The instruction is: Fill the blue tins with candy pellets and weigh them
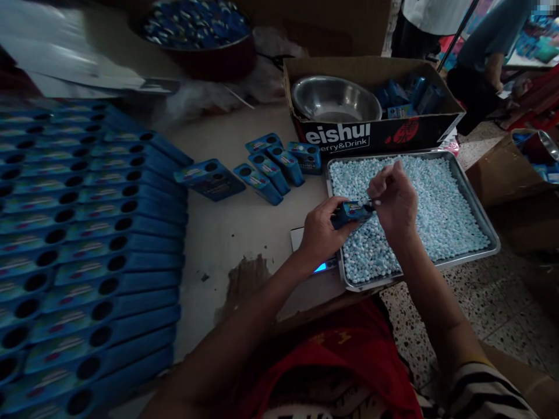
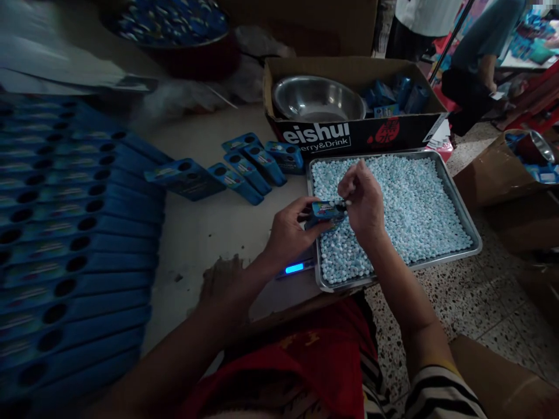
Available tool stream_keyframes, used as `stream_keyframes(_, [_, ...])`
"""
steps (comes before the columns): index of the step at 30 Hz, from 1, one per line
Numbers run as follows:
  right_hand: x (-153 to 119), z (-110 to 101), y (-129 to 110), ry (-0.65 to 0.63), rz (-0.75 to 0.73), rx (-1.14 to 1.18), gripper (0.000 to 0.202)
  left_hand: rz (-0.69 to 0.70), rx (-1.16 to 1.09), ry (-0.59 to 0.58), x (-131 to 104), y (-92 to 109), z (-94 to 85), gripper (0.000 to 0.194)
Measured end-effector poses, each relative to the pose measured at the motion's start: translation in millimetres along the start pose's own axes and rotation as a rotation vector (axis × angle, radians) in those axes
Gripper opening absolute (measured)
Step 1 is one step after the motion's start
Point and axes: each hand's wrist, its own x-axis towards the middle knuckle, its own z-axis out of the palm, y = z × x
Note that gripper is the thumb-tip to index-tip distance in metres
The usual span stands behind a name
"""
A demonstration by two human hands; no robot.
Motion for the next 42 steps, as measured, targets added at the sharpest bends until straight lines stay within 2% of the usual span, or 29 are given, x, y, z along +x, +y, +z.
stream_keyframes(4, [6.4, -14.4, -14.4, 0.015, 0.101, 0.175, 0.049, -0.041, -0.139, -0.041, -1.0, -4.7, 5.0, 0.040])
stream_keyframes(9, [13.1, -57.9, -16.9, 0.087, 0.187, 0.297, 0.043, 0.070, -0.085, 0.029, -3.9, -9.8, -1.5, 0.029])
stream_keyframes(12, [6.8, -77.0, -8.6, 0.139, 0.276, 0.215, 0.042, -0.011, -0.156, 0.068, -5.3, -13.5, -12.7, 0.033])
stream_keyframes(15, [-4.0, -84.3, -1.1, 0.177, 0.308, 0.113, 0.033, -0.130, -0.285, 0.071, -12.5, -16.9, -30.9, 0.038])
stream_keyframes(17, [-10.2, -86.6, 0.8, 0.169, 0.297, 0.012, 0.032, -0.175, -0.275, 0.074, -22.8, -17.9, -47.9, 0.039])
stream_keyframes(19, [-14.2, -89.3, 0.5, 0.090, 0.321, -0.158, 0.031, -0.201, -0.202, 0.104, -36.3, -18.2, -66.0, 0.038])
stream_keyframes(23, [-17.5, -93.7, -3.3, -0.215, 0.406, -0.729, 0.019, -0.210, -0.046, 0.118, -60.3, -19.0, -89.8, 0.032])
stream_keyframes(26, [-19.5, -90.7, -9.2, -0.370, 0.336, -1.163, 0.019, -0.214, -0.014, 0.044, -68.4, -18.2, -90.8, 0.030])
stream_keyframes(31, [-22.4, -81.9, -21.0, -0.521, 0.099, -1.634, 0.017, -0.129, 0.095, 0.027, -71.7, -11.5, -84.7, 0.034])
stream_keyframes(35, [-24.9, -79.6, -22.0, -0.587, 0.088, -1.743, 0.017, -0.078, 0.108, 0.043, -71.9, -10.5, -86.8, 0.034])
stream_keyframes(42, [-25.1, -77.3, -21.7, -0.586, 0.056, -1.738, 0.019, -0.168, -0.018, 0.077, -72.5, -11.2, -94.3, 0.031])
